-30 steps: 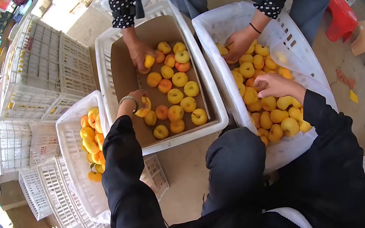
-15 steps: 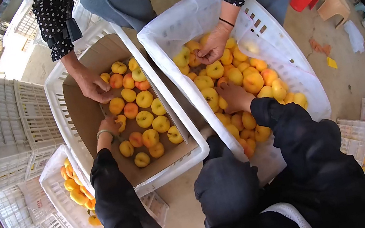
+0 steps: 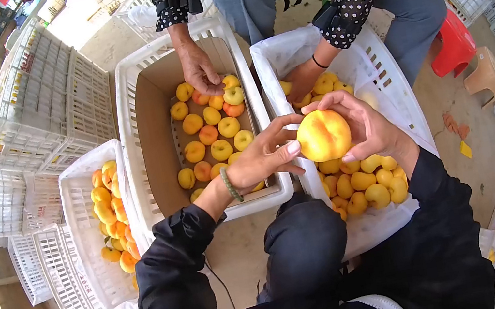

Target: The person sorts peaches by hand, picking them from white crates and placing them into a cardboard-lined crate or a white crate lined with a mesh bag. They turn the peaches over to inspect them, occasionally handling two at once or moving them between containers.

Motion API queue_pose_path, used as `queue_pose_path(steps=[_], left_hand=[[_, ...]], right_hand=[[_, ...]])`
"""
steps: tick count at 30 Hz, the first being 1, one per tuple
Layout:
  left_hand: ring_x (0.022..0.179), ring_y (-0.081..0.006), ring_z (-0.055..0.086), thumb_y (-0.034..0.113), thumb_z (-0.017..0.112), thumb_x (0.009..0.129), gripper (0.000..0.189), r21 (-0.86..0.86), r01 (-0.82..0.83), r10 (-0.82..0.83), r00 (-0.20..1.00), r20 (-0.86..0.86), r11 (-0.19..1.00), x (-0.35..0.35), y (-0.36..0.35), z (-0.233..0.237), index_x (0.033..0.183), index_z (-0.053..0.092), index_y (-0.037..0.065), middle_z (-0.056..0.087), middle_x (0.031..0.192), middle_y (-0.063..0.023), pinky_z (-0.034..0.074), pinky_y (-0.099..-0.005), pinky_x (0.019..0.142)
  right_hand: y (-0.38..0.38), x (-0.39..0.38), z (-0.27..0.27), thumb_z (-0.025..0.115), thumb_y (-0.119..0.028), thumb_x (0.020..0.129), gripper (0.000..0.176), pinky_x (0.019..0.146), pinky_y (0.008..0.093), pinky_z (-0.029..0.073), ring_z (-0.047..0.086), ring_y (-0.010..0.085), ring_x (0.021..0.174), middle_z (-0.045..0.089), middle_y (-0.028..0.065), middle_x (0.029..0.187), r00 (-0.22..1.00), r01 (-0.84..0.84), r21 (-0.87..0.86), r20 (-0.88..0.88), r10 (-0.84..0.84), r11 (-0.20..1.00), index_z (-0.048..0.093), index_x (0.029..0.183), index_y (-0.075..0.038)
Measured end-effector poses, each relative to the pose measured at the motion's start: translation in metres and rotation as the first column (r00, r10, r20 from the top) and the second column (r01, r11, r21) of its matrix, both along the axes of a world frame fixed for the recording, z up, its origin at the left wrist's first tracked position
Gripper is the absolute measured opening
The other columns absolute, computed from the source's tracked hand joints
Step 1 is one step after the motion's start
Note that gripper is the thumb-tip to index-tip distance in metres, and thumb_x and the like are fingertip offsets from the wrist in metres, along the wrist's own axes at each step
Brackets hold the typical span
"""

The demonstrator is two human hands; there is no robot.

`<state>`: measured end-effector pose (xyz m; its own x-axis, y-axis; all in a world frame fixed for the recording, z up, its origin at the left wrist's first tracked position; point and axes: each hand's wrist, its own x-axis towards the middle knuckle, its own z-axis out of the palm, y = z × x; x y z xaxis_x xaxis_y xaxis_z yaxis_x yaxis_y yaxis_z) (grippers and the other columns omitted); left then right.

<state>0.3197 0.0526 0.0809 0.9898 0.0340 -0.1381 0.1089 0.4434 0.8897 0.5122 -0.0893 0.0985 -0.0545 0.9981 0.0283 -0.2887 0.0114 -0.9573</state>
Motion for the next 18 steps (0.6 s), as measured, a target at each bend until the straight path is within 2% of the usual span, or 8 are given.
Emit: queue_pose_path(steps=[1, 5, 7, 9, 11, 12, 14, 18], left_hand=[[0.111, -0.0189, 0.053, 0.033, 0.062, 0.088, 0.064, -0.141, -0.067, 0.07, 0.997, 0.016, 0.988, 0.007, -0.009, 0.008, 0.136, 0.03, 0.006, 0.046, 0.126, -0.0106, 0.052, -0.0366, 0.086], [0.095, -0.0155, 0.06, 0.019, 0.063, 0.087, 0.044, 0.23, -0.143, 0.185, 0.968, -0.172, 0.962, -0.007, 0.024, 0.005, 0.124, 0.045, 0.001, 0.058, 0.106, -0.0072, 0.057, -0.0291, 0.073], [0.091, -0.0169, 0.061, 0.017, 0.064, 0.085, 0.041, 0.575, -0.015, 0.09, 0.991, -0.102, 0.818, -0.035, 0.08, -0.02, 0.119, 0.049, 0.0, 0.057, 0.107, -0.0081, 0.058, -0.0289, 0.07], [0.094, -0.0169, 0.061, 0.015, 0.065, 0.083, 0.039, 0.565, 0.1, 0.194, 0.879, -0.436, 0.819, -0.063, 0.122, -0.029, 0.118, 0.052, 0.005, 0.057, 0.107, -0.0092, 0.056, -0.0302, 0.075], [0.099, -0.0218, 0.059, 0.015, 0.067, 0.079, 0.042, 0.721, 0.375, 0.381, 0.657, -0.65, 0.583, -0.078, 0.159, -0.061, 0.119, 0.053, 0.012, 0.057, 0.11, -0.0113, 0.052, -0.0338, 0.084], [0.099, -0.0218, 0.059, 0.015, 0.067, 0.079, 0.042, 0.72, 0.373, 0.389, 0.65, -0.653, 0.586, -0.083, 0.177, -0.086, 0.119, 0.053, 0.012, 0.057, 0.11, -0.0113, 0.052, -0.0338, 0.084], [0.105, -0.0288, 0.057, 0.016, 0.069, 0.076, 0.045, 0.599, 0.776, 0.399, 0.494, -0.772, 0.198, -0.087, 0.204, -0.137, 0.119, 0.054, 0.016, 0.056, 0.116, -0.0124, 0.046, -0.037, 0.091], [0.108, -0.0339, 0.054, 0.016, 0.07, 0.074, 0.048, 0.573, 0.806, 0.261, 0.527, -0.809, 0.148, -0.087, 0.214, -0.194, 0.12, 0.054, 0.015, 0.054, 0.121, -0.012, 0.046, -0.0395, 0.092]], right_hand=[[0.003, -0.01, 0.006, 0.078, -0.006, 0.057, 0.076, 0.104, 0.031, 0.032, 0.041, 0.0177, 0.121, 0.045, 0.0087, 0.125, 0.998, 0.043, 0.075, 0.039, -0.046, 0.996, 0.04, 0.124, -0.006], [0.004, -0.009, 0.016, 0.074, -0.017, 0.071, 0.064, 0.098, 0.0337, 0.036, 0.044, 0.0188, 0.117, 0.046, 0.0082, 0.125, 0.902, 0.147, 0.019, 0.408, -0.142, 0.989, 0.041, 0.125, -0.006], [0.002, 0.023, -0.025, 0.07, -0.022, 0.076, 0.048, 0.088, 0.0336, 0.044, 0.055, 0.0196, 0.102, 0.055, 0.0085, 0.113, 0.862, 0.184, -0.192, 0.503, -0.064, 0.964, 0.051, 0.116, -0.004], [-0.003, 0.047, -0.103, 0.07, -0.025, 0.075, 0.049, 0.083, 0.0344, 0.048, 0.06, 0.0245, 0.095, 0.061, 0.0137, 0.106, 0.751, 0.115, -0.382, 0.638, 0.171, 0.917, 0.053, 0.113, 0.0], [-0.005, 0.036, -0.142, 0.075, -0.024, 0.066, 0.066, 0.093, 0.0377, 0.042, 0.052, 0.0363, 0.109, 0.055, 0.0229, 0.117, 0.55, 0.251, -0.351, 0.819, 0.166, 0.902, 0.048, 0.121, 0.002], [-0.006, 0.034, -0.165, 0.075, -0.025, 0.066, 0.071, 0.095, 0.0383, 0.04, 0.049, 0.0364, 0.114, 0.052, 0.023, 0.121, 0.505, 0.276, -0.312, 0.852, 0.14, 0.909, 0.045, 0.124, 0.001], [-0.004, 0.026, -0.192, 0.075, -0.025, 0.066, 0.075, 0.098, 0.039, 0.038, 0.046, 0.0364, 0.118, 0.048, 0.0231, 0.125, 0.462, 0.306, -0.28, 0.879, 0.116, 0.91, 0.042, 0.127, 0.001], [0.005, 0.008, -0.211, 0.076, -0.028, 0.067, 0.08, 0.098, 0.0404, 0.037, 0.043, 0.0369, 0.12, 0.046, 0.0249, 0.127, 0.564, 0.366, -0.361, 0.819, 0.104, 0.858, 0.036, 0.131, 0.0]])
